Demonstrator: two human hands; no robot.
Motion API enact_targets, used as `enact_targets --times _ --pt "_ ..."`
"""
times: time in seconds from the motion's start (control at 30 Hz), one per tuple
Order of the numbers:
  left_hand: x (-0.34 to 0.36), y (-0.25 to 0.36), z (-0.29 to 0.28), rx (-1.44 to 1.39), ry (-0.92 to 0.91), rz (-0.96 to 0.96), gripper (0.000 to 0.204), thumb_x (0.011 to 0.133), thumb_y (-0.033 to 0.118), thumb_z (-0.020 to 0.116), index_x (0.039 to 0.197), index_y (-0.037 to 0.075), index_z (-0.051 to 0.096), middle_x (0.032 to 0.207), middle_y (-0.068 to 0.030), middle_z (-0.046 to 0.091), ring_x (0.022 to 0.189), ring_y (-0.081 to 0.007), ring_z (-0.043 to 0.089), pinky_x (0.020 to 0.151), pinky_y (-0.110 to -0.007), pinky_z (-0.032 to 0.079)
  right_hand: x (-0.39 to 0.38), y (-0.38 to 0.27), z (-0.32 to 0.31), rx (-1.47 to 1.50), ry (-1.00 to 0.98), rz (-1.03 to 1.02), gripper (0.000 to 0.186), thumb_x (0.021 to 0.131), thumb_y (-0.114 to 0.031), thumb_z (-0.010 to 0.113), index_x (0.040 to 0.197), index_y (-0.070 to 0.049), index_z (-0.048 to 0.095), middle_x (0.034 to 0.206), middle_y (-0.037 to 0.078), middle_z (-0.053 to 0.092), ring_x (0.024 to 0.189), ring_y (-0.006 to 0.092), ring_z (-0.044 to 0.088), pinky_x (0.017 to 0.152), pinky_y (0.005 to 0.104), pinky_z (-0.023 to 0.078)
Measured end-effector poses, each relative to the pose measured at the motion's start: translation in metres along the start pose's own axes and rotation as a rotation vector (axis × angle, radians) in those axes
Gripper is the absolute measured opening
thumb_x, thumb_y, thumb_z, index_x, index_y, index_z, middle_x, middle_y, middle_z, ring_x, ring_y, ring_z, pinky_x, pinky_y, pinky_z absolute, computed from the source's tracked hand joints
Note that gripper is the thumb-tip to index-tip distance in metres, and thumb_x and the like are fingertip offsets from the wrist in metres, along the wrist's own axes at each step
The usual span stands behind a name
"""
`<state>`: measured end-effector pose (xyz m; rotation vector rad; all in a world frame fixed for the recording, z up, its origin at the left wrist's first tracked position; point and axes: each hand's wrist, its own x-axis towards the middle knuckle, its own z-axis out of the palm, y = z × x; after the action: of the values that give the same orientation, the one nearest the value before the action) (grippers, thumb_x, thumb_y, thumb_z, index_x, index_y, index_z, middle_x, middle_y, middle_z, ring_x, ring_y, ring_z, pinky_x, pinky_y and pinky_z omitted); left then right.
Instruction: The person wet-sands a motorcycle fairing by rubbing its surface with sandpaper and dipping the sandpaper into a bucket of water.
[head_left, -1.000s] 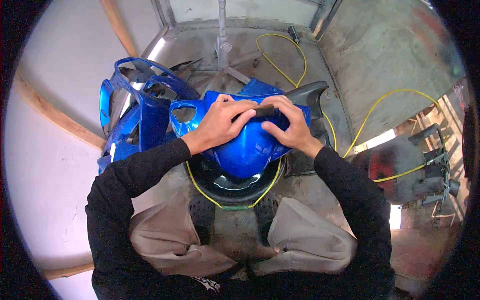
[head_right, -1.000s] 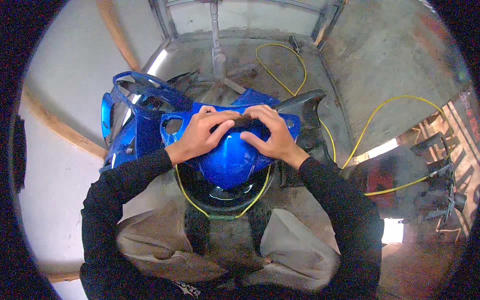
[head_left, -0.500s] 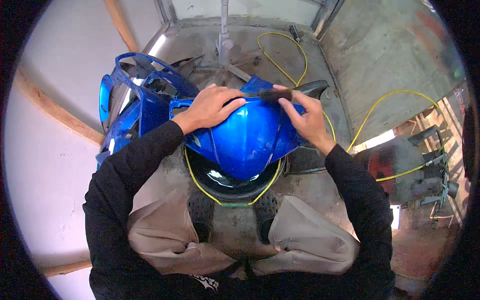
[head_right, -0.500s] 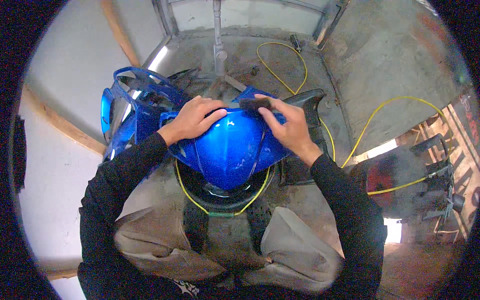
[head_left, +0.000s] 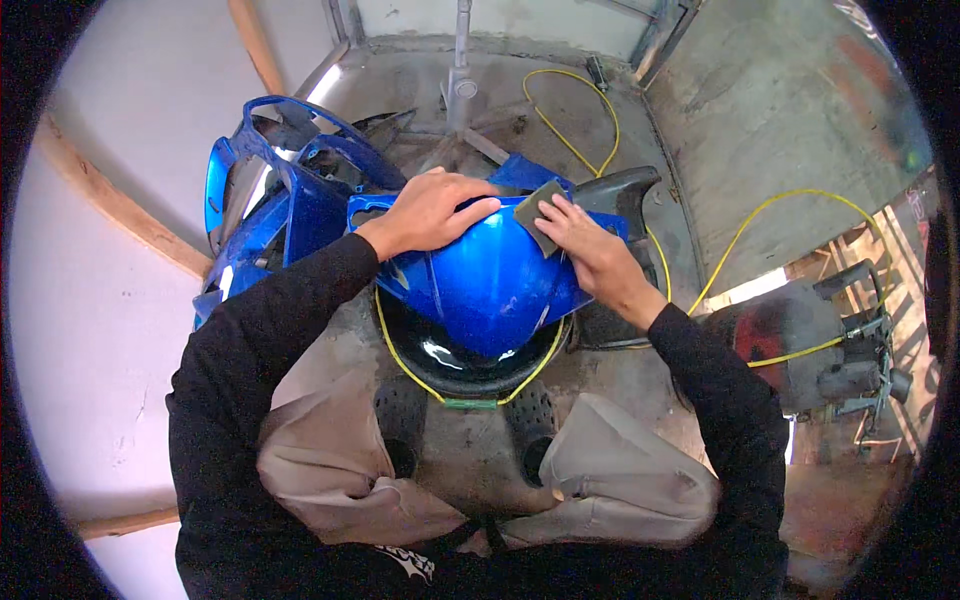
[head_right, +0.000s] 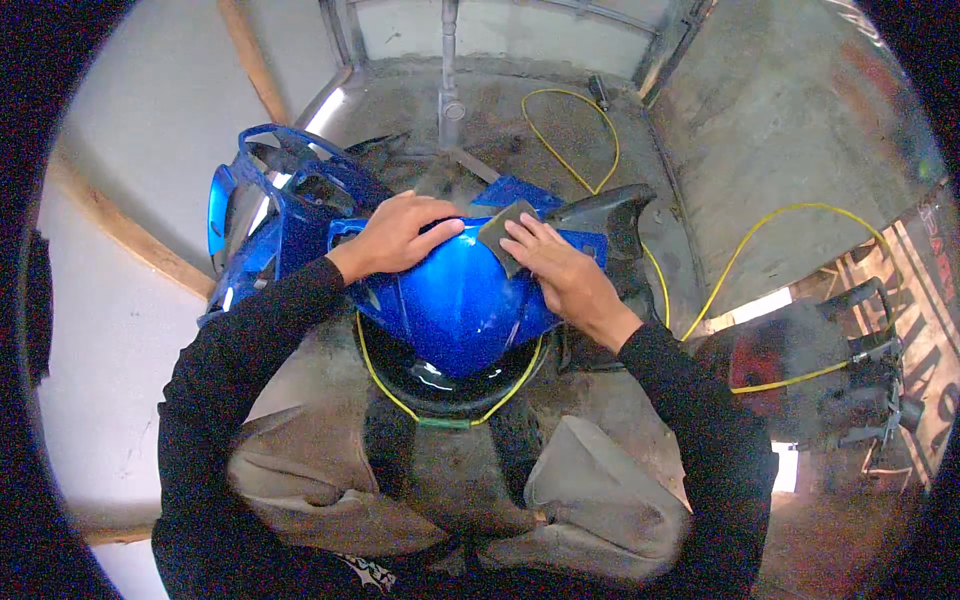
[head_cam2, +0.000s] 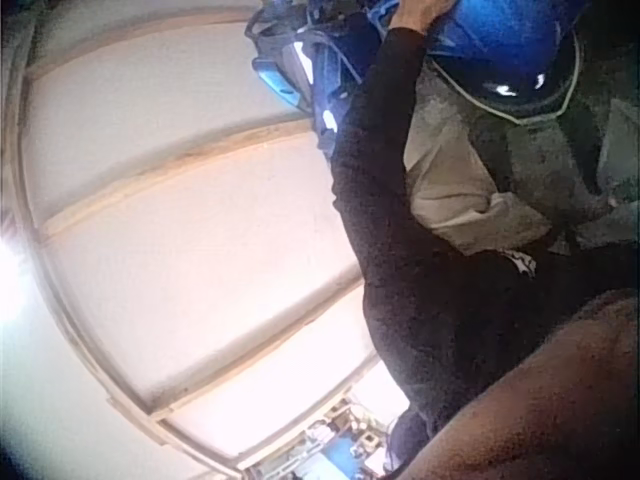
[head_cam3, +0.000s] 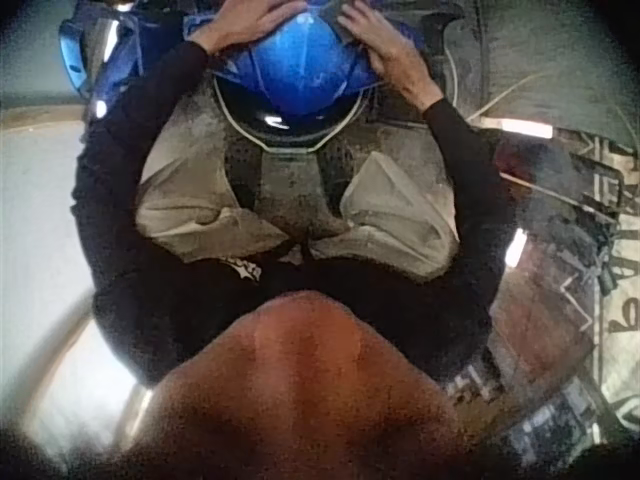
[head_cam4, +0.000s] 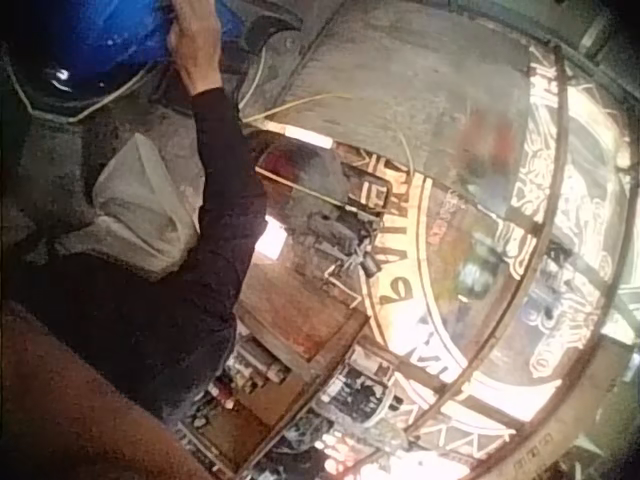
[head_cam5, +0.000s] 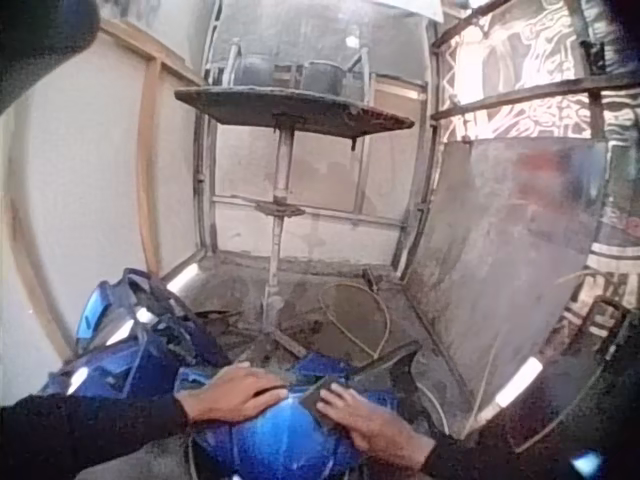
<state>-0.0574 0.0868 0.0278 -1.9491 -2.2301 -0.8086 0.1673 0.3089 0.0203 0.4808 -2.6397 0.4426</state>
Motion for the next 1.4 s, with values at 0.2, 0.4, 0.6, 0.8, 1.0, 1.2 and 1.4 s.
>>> enact_targets --times 0.2,0.4,0.6,0.8,1.0,1.2,1.4 --pt "-0.001 -0.004 0.000 -0.055 -0.008 0.009 0.041 0.109 0.041 0.057 0.121 0.009 0.079 0.119 -0.0151 0.079 0.108 -0.0366 0.074 0.093 -0.048 0.054 -0.018 -0.042 0.020 0.254 -0.285 -0.322 0.068 0.088 0.003 0.061 0.155 -0.010 0.056 0.166 0.014 0.050 0.158 0.0364 0.042 0.130 0.0550 0.034" --pt "0.012 -0.016 0.007 -0.119 0.023 -0.040 0.042 0.107 0.045 0.060 0.119 0.011 0.081 0.118 -0.0172 0.079 0.108 -0.0401 0.074 0.094 -0.049 0.057 0.003 -0.002 0.007 0.110 0.022 0.056 0.067 0.088 0.014 0.056 0.151 -0.009 0.061 0.162 0.016 0.055 0.157 0.0377 0.043 0.130 0.0527 0.033" --pt "0.016 -0.017 0.001 -0.123 -0.063 -0.088 0.045 0.109 0.045 0.057 0.125 0.009 0.080 0.117 -0.0193 0.079 0.108 -0.0395 0.075 0.094 -0.048 0.057 -0.011 -0.039 0.017 0.358 -0.237 -0.314 0.077 0.080 0.007 0.060 0.154 -0.011 0.056 0.166 0.013 0.051 0.158 0.0375 0.043 0.129 0.0562 0.034" --pt "0.015 -0.029 0.008 -0.154 -0.012 -0.090 0.044 0.107 0.046 0.060 0.121 0.011 0.081 0.117 -0.0180 0.079 0.108 -0.0412 0.074 0.094 -0.050 0.057 0.003 -0.009 0.008 0.158 0.034 0.055 0.049 0.099 0.005 0.055 0.147 -0.005 0.062 0.157 0.018 0.059 0.155 0.0386 0.046 0.129 0.0538 0.035" --pt "0.012 -0.027 0.002 -0.060 0.099 0.104 0.035 0.110 0.030 0.059 0.122 0.004 0.078 0.112 -0.0130 0.074 0.110 -0.0333 0.066 0.093 -0.047 0.049 0.002 -0.013 0.008 0.232 0.021 0.048 0.050 0.099 0.008 0.059 0.147 -0.005 0.064 0.159 0.017 0.058 0.156 0.0367 0.045 0.130 0.0513 0.032" --pt "-0.005 -0.020 0.001 0.071 0.135 -0.059 0.043 0.110 0.034 0.058 0.138 0.004 0.070 0.132 -0.0161 0.069 0.127 -0.0352 0.061 0.107 -0.047 0.046 0.007 -0.001 0.006 0.292 0.031 0.060 0.050 0.099 0.006 0.058 0.147 -0.006 0.063 0.159 0.015 0.058 0.155 0.0370 0.046 0.129 0.0520 0.036" --pt "-0.014 -0.023 0.006 -0.087 0.055 -0.076 0.047 0.111 0.036 0.056 0.144 0.003 0.065 0.124 -0.0177 0.065 0.122 -0.0359 0.059 0.111 -0.043 0.046 -0.015 -0.041 0.009 0.319 -0.250 -0.261 0.063 0.087 0.004 0.063 0.150 -0.008 0.061 0.162 0.014 0.056 0.157 0.0398 0.043 0.130 0.0542 0.033"
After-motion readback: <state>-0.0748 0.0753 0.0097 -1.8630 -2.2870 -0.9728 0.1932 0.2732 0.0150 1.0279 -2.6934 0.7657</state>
